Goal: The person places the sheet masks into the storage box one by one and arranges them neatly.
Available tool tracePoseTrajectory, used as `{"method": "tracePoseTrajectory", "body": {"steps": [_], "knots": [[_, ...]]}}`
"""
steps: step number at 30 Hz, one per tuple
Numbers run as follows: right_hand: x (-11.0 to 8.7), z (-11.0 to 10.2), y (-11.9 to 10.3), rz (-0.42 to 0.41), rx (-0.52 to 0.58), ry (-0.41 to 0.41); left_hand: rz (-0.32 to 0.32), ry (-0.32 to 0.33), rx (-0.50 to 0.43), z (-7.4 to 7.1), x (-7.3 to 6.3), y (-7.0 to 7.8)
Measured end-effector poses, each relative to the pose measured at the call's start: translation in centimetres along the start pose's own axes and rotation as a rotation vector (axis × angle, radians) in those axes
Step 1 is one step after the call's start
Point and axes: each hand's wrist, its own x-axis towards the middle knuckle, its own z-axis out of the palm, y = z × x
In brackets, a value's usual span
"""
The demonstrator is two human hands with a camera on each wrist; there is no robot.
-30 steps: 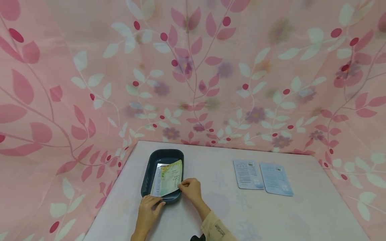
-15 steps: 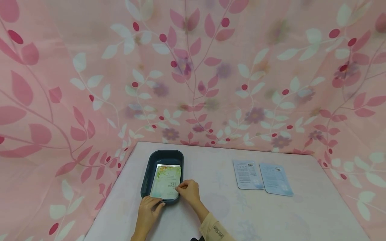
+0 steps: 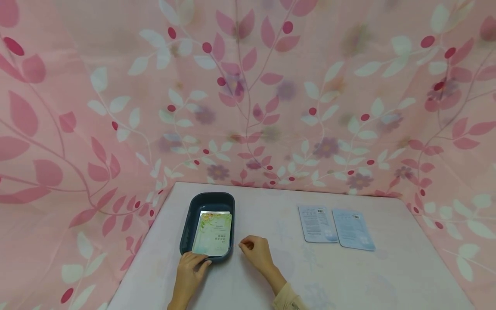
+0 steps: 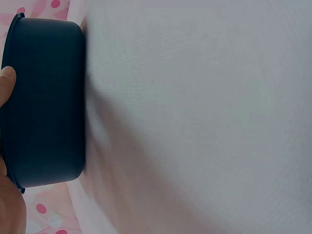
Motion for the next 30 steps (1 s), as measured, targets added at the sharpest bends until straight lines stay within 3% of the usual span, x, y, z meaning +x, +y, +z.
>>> {"method": "tracePoseTrajectory", "body": {"steps": [5,19,30], "knots": [[-0.5,-1.7,0.9,0.003,-0.019,0.022,0.000,0.004,0.005,-0.1,-0.1,-0.1],[-1.2,-7.0,3.9,0.173,-0.097,0.126,0.022,0.004,-0.015,-0.1,0.1,0.1],[-3.6,-9.5,7.2,0.295,-0.194,0.197,0.044,0.016,-0.034,0.1,0.3,0.0]]}}
